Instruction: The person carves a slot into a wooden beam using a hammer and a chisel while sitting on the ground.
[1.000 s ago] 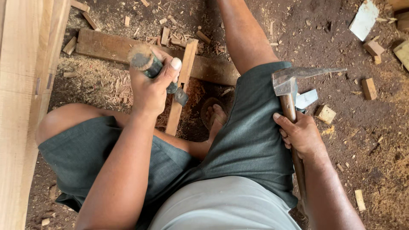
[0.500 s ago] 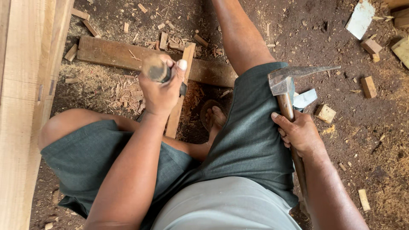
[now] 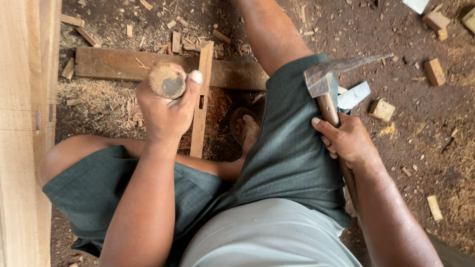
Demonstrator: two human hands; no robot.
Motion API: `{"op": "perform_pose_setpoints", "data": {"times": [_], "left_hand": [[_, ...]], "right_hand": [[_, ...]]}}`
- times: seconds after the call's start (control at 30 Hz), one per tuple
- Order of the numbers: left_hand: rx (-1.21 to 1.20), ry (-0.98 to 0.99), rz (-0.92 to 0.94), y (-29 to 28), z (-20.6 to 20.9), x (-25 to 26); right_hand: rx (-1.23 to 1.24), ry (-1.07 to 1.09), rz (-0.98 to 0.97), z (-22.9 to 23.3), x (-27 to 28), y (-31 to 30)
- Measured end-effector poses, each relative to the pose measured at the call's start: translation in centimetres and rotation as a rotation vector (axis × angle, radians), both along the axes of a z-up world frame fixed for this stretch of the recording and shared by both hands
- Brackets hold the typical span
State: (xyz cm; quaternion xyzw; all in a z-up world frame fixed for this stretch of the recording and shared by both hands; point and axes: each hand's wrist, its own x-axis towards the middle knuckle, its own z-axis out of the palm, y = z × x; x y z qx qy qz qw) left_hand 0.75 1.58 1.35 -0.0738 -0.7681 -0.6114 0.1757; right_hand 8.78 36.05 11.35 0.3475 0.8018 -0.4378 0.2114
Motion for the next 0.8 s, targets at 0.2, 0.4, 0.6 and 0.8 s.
{"op": "perform_pose_setpoints", "data": {"times": [0.2,0.4,0.6,0.8], "left_hand": [[0.328,-0.260,-0.063,-1.2,1.0,-0.2],[0.482,-0.012,-0.174,-1.8,1.5,1.2],[0.556,-0.016,-0.174,-1.0,0.4,0.7],[0.507,-0.051,-0.129,-0.8,0.4,0.7]], "right_hand": [[-0.018,0.016,0.019,-0.1,-0.1,0.1],[-0.057,0.023,0.005,-0.3,0.2,0.3],[-0.043,0.009,0.013,-0.4,0.1,0.5],[-0.054,0.014,0.014,-0.3,0.1,0.5]]}}
